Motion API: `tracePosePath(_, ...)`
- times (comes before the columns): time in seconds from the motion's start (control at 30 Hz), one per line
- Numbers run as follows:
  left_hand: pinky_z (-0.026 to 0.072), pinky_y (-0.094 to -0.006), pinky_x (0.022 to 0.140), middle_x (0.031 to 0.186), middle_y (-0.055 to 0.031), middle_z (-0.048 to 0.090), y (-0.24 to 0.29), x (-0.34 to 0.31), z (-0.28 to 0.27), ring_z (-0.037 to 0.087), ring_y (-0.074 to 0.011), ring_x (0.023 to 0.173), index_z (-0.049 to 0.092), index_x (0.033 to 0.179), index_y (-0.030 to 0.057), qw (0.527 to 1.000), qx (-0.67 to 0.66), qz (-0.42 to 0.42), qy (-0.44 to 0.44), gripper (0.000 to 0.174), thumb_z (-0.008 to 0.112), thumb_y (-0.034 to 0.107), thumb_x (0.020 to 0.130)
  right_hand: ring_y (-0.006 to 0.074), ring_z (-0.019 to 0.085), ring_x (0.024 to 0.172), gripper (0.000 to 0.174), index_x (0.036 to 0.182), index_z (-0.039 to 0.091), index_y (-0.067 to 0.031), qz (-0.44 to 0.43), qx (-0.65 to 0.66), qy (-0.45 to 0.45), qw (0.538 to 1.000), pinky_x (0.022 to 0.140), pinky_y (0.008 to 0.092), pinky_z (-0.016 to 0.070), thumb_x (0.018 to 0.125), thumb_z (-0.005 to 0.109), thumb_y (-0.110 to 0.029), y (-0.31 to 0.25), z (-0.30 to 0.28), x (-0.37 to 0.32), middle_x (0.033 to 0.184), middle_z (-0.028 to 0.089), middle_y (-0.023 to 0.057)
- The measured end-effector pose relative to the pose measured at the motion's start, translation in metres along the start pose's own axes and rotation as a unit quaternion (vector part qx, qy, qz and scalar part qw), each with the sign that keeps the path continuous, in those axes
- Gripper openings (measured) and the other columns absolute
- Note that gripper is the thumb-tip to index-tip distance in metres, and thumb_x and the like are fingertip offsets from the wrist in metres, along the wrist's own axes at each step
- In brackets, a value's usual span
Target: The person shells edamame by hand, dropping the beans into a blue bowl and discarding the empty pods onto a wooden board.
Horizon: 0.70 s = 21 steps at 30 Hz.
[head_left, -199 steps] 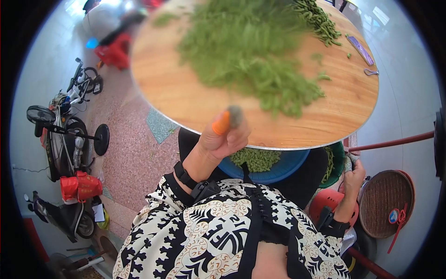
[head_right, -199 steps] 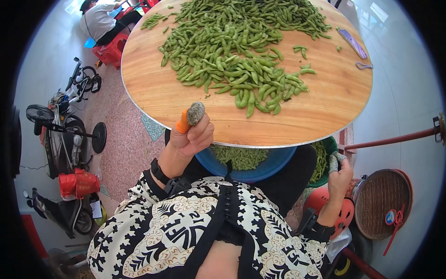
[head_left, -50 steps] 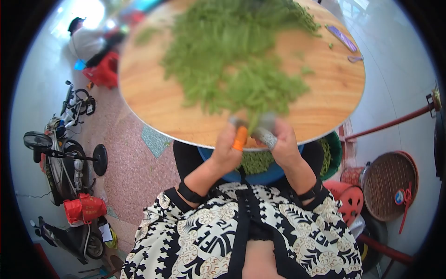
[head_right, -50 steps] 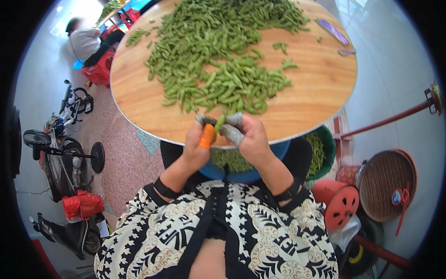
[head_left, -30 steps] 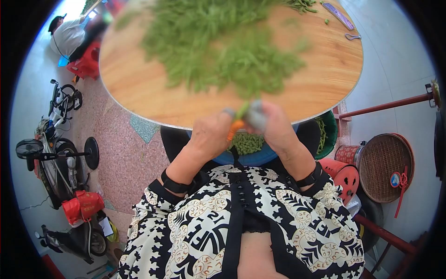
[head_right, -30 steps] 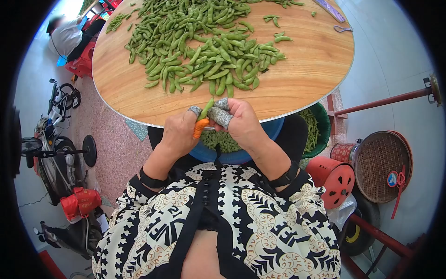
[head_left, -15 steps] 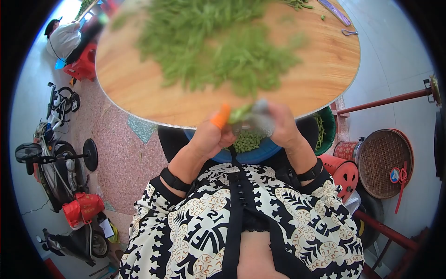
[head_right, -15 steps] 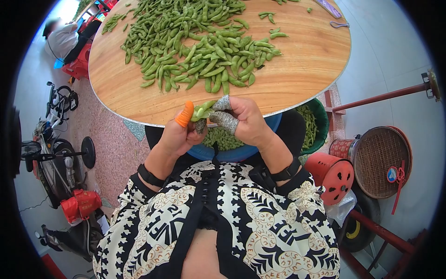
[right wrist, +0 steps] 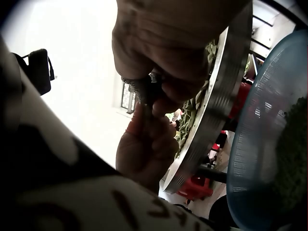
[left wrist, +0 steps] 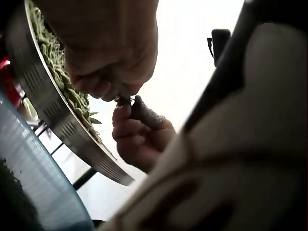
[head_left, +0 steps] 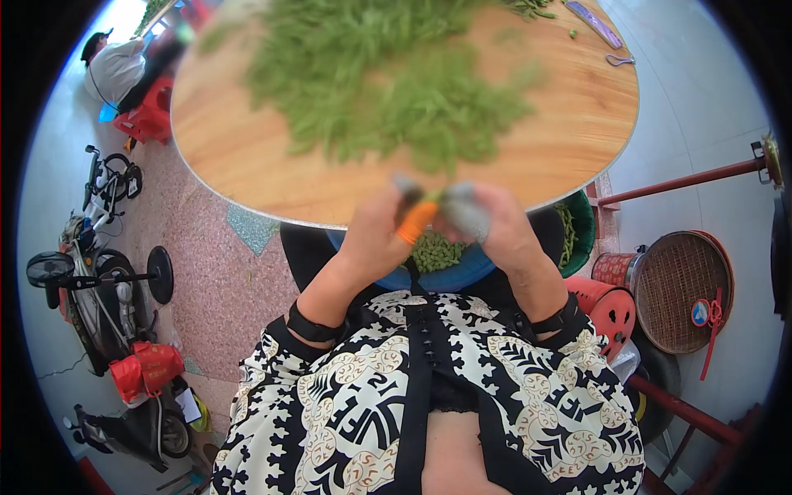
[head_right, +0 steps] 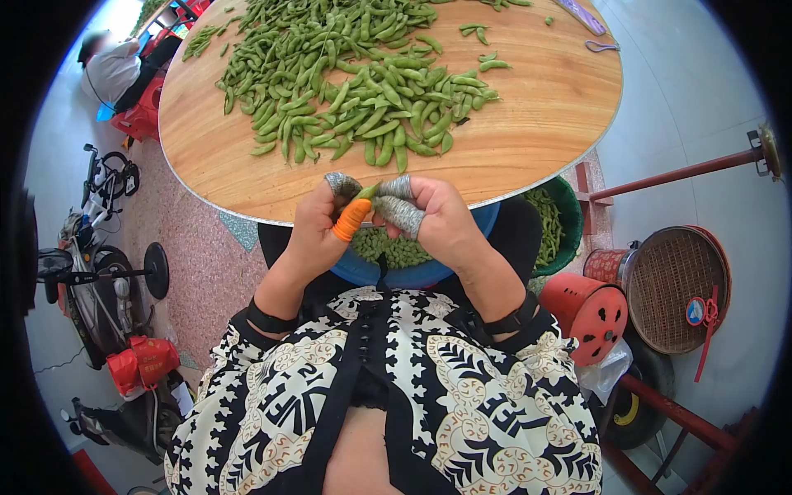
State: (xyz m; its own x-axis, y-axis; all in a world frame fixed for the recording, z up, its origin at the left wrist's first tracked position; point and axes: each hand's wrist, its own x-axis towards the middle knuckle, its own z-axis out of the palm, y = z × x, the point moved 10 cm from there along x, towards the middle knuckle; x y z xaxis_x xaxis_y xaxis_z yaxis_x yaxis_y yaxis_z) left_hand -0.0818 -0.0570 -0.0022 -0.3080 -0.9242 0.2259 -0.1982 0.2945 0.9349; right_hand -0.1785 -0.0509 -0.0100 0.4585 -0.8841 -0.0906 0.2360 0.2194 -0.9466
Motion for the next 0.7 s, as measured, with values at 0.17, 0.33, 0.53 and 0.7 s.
tracePosePath(0.17,0.0413,-0.027,0.048,0.066,-0.0101,0.054,0.039,0.001,-0.001,0.053,-0.0201,0.054,0.051,0.08,0.0005,0.969,0.223,0.103,0.017,0.02,0.063,0.014,0.072,0.0015,0.048,0.057,0.012,0.085,0.056,-0.0036,0.038,0.043,0.028,0.998,0.047,0.0127,0.0341,0.081,0.053,-0.015,0.005,-0.006,-0.001,0.073,0.058,0.0002)
tracePosePath(0.33,0.0415,-0.0329,0.047,0.065,-0.0128,0.054,0.055,0.0,0.0,0.053,-0.0293,0.055,0.052,0.078,0.0024,0.942,0.285,0.173,0.04,0.019,0.065,0.011,0.067,0.0012,0.048,0.055,0.012,0.085,0.056,-0.0038,0.048,0.046,0.04,0.997,0.046,0.0123,0.0345,0.081,0.053,-0.015,0.011,-0.009,0.0,0.072,0.058,0.0004)
tracePosePath(0.53,0.0407,-0.0338,0.046,0.064,-0.0111,0.052,0.063,-0.001,0.001,0.052,-0.0282,0.055,0.052,0.077,0.0032,0.928,0.305,0.21,0.046,0.021,0.066,0.011,0.064,0.0012,0.048,0.055,0.011,0.084,0.056,-0.0046,0.058,0.068,0.037,0.995,0.046,0.0117,0.0348,0.081,0.054,-0.015,0.012,-0.01,0.0,0.072,0.058,0.0004)
tracePosePath(0.7,0.0407,-0.0338,0.046,0.064,-0.0111,0.053,0.058,-0.002,0.004,0.053,-0.0288,0.055,0.052,0.076,0.0032,0.924,0.317,0.212,0.028,0.02,0.066,0.012,0.064,0.0014,0.048,0.055,0.011,0.085,0.056,-0.0046,0.061,0.066,0.03,0.996,0.046,0.0118,0.0352,0.081,0.054,-0.015,0.014,-0.01,0.001,0.071,0.058,0.0001)
